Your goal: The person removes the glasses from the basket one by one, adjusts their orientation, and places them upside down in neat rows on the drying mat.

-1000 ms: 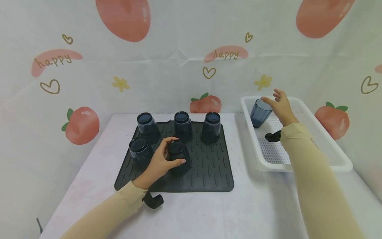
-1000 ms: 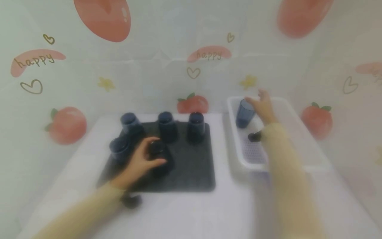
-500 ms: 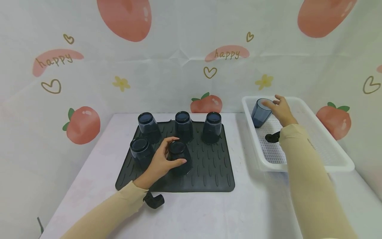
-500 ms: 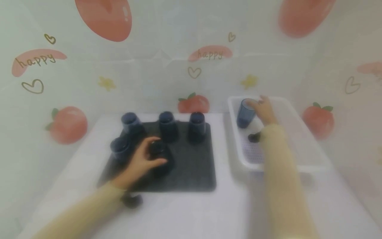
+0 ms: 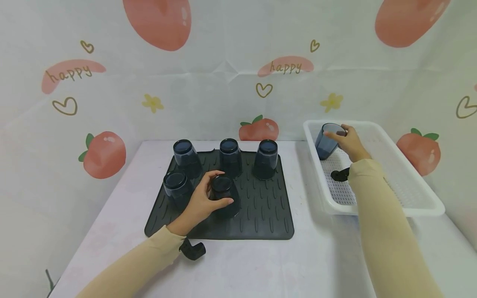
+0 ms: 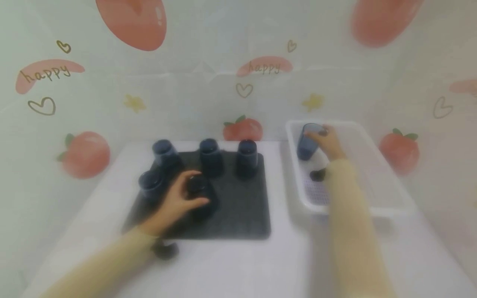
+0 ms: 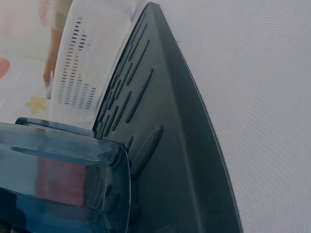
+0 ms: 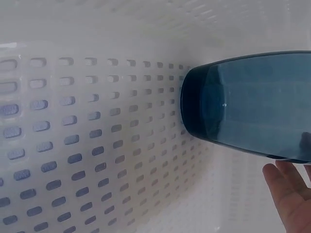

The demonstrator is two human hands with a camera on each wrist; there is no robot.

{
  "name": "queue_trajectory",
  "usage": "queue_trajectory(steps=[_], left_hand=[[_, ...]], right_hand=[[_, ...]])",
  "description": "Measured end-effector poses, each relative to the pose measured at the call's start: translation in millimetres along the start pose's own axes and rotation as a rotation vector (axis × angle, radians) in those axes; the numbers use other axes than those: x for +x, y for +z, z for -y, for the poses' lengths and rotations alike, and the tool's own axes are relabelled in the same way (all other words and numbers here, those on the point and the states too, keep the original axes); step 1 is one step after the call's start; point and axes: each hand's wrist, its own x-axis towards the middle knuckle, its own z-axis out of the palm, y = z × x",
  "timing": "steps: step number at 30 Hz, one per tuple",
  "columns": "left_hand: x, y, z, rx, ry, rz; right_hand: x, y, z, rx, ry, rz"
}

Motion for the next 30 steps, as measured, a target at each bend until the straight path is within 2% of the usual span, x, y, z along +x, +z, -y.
queue_trajectory(steps=[30], left_hand=[[0.0, 0.9, -1.1, 0.025, -0.010, -0.002]], right_hand=[[-0.7, 3.7, 0.0, -0.040, 0.012, -0.011]])
